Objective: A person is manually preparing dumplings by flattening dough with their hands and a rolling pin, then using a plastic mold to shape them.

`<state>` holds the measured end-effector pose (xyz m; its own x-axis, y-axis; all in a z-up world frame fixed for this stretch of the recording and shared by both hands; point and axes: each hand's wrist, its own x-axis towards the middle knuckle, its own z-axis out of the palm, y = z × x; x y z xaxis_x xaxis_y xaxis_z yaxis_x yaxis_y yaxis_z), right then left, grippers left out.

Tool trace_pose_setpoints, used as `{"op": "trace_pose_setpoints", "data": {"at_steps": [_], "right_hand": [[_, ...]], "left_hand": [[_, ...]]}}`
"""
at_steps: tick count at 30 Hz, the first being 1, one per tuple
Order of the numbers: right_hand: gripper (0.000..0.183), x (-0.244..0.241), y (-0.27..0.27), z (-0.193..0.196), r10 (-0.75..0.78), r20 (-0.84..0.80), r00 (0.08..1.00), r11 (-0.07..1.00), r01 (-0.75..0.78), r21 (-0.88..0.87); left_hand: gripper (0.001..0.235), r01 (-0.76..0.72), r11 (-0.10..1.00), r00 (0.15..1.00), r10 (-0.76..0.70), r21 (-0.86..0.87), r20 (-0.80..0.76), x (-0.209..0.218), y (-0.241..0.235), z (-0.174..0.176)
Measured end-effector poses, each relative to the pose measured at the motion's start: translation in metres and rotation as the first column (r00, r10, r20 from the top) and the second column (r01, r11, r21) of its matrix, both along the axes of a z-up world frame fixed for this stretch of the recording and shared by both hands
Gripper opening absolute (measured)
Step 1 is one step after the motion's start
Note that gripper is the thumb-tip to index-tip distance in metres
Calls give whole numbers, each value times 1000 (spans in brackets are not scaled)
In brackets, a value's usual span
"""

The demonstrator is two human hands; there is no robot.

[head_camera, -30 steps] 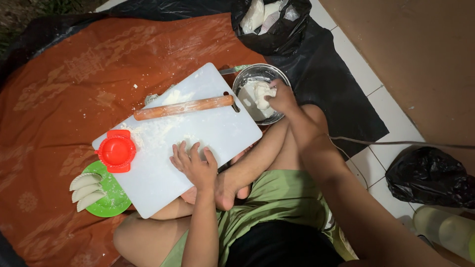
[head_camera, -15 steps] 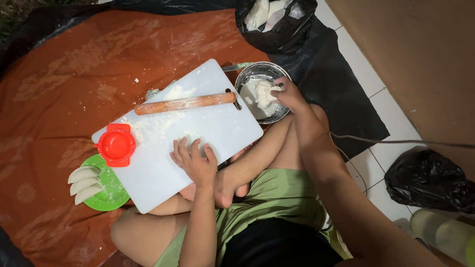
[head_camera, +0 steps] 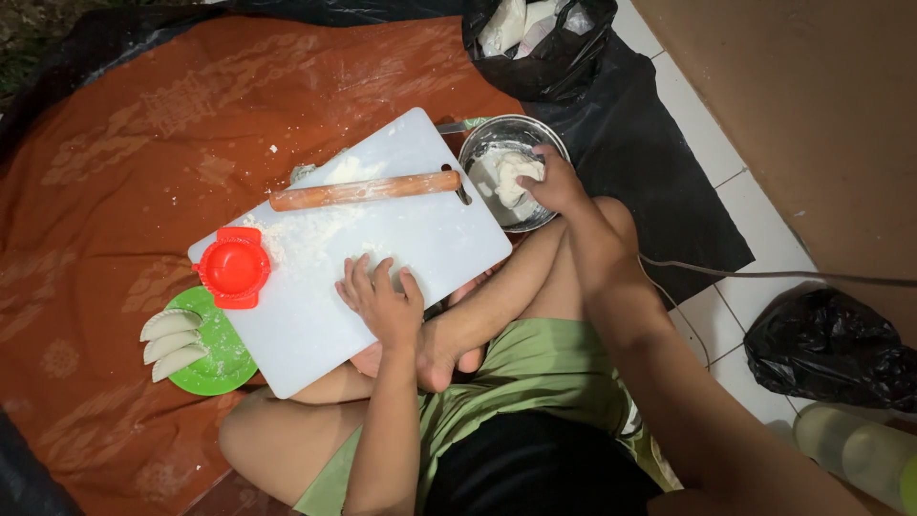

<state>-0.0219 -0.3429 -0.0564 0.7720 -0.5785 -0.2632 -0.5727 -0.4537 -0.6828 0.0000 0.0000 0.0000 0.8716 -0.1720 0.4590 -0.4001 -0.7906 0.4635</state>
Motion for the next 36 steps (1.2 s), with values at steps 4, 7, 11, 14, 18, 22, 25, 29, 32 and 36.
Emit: {"op": "trace_pose_setpoints", "data": {"at_steps": [4, 7, 11, 14, 18, 22, 25, 29, 32, 36], "right_hand": [[60, 1, -10, -14, -18, -18, 1000, 999, 18, 35], [35, 3, -13, -20, 35, 98, 995, 999, -32, -29], [39, -2, -15, -27, -29, 244, 969, 992, -2, 126], [38, 2, -14, -26, -197, 283, 939, 917, 74, 392], [44, -5, -14, -25, -122, 283, 951, 909, -7, 416], [54, -3, -12, -19, 141, 285, 948, 990, -140, -23], [38, 2, -5, -1, -5, 219, 976, 1000, 11, -25], [33, 4, -18, -17, -209, 324, 923, 957, 124, 263], [31, 1, -14, -21, -161, 290, 943, 985, 138, 98], [29, 0, -23, -12, -114, 253, 961, 954, 177, -242]], "left_hand": [[19, 16, 1000, 1000, -16, -15, 2, -1, 1, -1], [19, 19, 1000, 1000, -19, -16, 12, 0, 2, -2], [19, 25, 1000, 1000, -25, -3, 6, 0, 3, -3], [19, 29, 1000, 1000, -29, -2, 3, 1, 2, -3], [19, 29, 1000, 1000, -29, -4, 7, 2, 3, -7], [18, 19, 1000, 1000, -19, 6, 2, 1, 2, -5], [19, 28, 1000, 1000, -28, 4, 4, 1, 3, -4], [19, 22, 1000, 1000, -22, 7, 0, 1, 2, -2], [18, 22, 1000, 1000, -22, 3, -20, 0, 2, -1], [19, 22, 1000, 999, -21, 8, -28, 0, 3, -6]]}}
